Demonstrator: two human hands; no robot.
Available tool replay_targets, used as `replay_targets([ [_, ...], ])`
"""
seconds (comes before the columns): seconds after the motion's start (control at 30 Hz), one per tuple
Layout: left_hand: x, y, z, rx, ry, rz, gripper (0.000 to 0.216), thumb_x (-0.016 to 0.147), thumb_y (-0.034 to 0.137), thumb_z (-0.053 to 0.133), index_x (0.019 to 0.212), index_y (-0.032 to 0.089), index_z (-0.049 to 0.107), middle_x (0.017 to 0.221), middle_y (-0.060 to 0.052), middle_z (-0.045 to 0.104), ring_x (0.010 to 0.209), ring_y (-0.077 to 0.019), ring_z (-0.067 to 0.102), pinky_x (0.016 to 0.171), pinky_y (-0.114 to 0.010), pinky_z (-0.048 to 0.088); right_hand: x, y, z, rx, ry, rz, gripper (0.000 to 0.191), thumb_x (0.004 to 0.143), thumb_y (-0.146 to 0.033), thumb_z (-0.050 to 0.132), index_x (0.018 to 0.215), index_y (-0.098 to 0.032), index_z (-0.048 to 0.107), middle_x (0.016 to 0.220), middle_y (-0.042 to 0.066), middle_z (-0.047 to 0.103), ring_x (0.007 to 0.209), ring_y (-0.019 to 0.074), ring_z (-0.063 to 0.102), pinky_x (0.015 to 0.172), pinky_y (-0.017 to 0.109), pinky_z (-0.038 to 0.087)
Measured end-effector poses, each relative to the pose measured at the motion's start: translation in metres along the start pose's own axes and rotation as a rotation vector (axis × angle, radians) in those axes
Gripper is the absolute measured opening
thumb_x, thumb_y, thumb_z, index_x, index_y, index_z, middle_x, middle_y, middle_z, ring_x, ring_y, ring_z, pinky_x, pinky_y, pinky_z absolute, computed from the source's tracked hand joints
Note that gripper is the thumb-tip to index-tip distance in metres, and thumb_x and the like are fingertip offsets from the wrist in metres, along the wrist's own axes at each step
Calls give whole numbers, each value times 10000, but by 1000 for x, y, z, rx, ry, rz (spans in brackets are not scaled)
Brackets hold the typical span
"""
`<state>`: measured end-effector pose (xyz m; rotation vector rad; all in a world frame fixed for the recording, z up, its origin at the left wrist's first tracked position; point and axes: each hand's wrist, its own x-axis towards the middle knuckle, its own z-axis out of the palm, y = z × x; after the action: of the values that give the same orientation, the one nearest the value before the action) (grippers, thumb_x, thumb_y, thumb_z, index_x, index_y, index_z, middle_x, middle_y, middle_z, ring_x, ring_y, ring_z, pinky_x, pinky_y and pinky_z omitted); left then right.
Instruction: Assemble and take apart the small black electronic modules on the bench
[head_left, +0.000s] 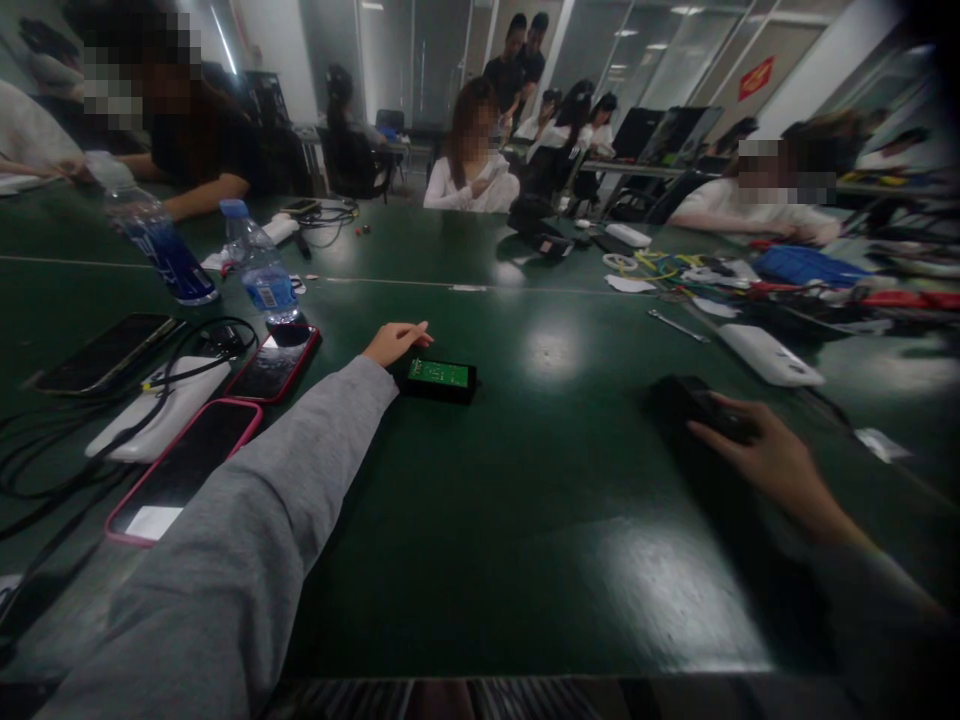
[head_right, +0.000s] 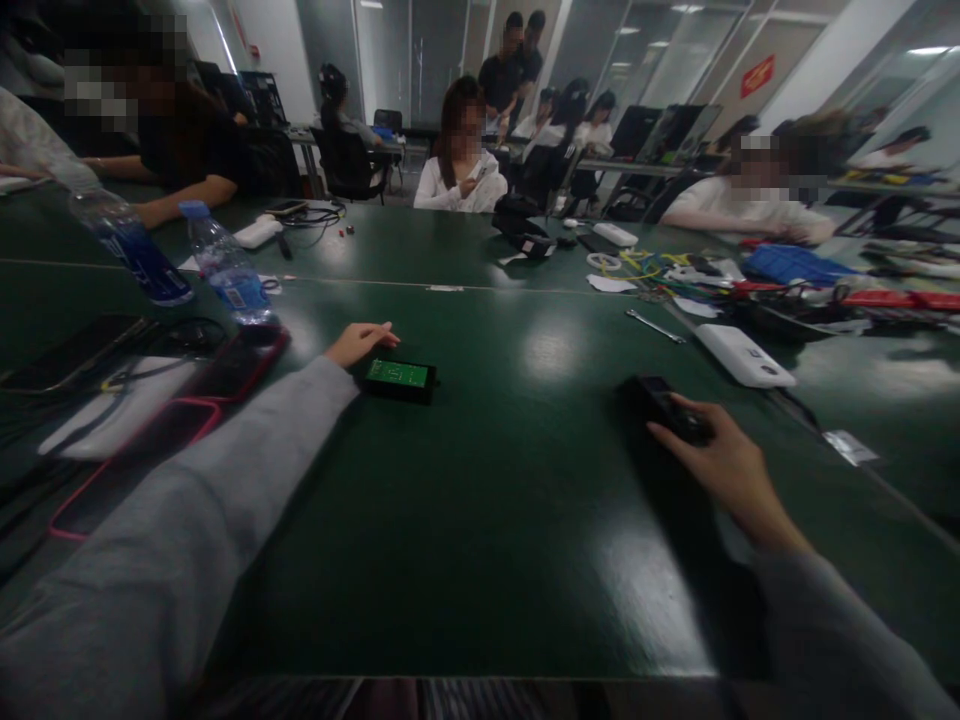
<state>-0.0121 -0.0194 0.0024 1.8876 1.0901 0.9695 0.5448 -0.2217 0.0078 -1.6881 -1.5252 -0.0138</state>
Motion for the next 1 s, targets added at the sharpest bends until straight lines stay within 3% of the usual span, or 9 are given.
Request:
replay_targets([
  [0.1, 0, -1, 0, 23, 2, 3, 511, 915, 602, 495, 921, 167, 763, 897, -94, 760, 896, -226, 700, 928, -417, 495, 22, -57, 73, 56, -169, -73, 671, 739, -757, 636, 1274, -352, 608, 1100, 158, 666, 959, 383, 658, 833, 626, 507],
  [0.23, 1, -1, 1, 8, 9, 38, 542, 883, 636, 522, 959, 151, 753, 906, -108, 753, 904, -238, 694, 921, -419, 501, 40, -159, 169, 252, -321, -349, 534, 859, -557, 630, 1294, -250, 582, 1224, 128, 628, 1105, 343, 616, 974, 572, 486],
  [0.33, 1, 0, 2, -55, 48, 54, 562, 836, 646, 589, 1063, 149, 721, 1048, -121, 738, 994, -250, 677, 952, -417, 493, 44, -215, 219, 388, -448, -485, 479, 908, -436, 614, 1349, -264, 536, 1297, 93, 590, 1172, 298, 577, 1032, 529, 462],
  [0.4, 2, 0, 3, -113, 85, 51, 590, 814, 633, 627, 1146, 149, 683, 1172, -132, 700, 1075, -259, 652, 973, -412, 486, 42, -235, 240, 389, -480, -533, 485, 935, -396, 585, 1401, -291, 497, 1290, 92, 577, 1173, 295, 560, 1029, 531, 458],
  [0.47, 4, -3, 3, -143, 120, 44, 599, 818, 615, 634, 1191, 148, 657, 1210, -137, 679, 1117, -264, 632, 987, -412, 477, 40, -240, 252, 361, -479, -531, 577, 929, -402, 602, 1468, -311, 421, 1293, 102, 552, 1187, 309, 534, 1032, 549, 444],
  [0.57, 8, -8, 1, -165, 132, 24, 547, 837, 568, 634, 1197, 156, 650, 1200, -128, 679, 1135, -261, 621, 1003, -412, 465, 41, -231, 260, 420, -406, -376, 722, 881, -500, 656, 1500, -278, 359, 1274, 125, 531, 1176, 319, 523, 1021, 553, 449],
  [0.7, 10, -12, 1, -186, 110, 2, 488, 837, 483, 656, 1195, 152, 637, 1191, -133, 681, 1124, -259, 627, 997, -429, 469, 47, -221, 263, 563, -399, -192, 587, 900, -600, 578, 1344, -221, 517, 1170, 122, 577, 1099, 287, 567, 968, 499, 486],
  [1.0, 9, -7, 1, -179, 107, -19, 470, 832, 424, 663, 1197, 130, 622, 1200, -157, 671, 1120, -255, 626, 1014, -446, 458, 44, -227, 257, 466, -440, -300, 511, 908, -535, 618, 1325, -251, 535, 1210, 110, 587, 1089, 287, 554, 974, 516, 465],
])
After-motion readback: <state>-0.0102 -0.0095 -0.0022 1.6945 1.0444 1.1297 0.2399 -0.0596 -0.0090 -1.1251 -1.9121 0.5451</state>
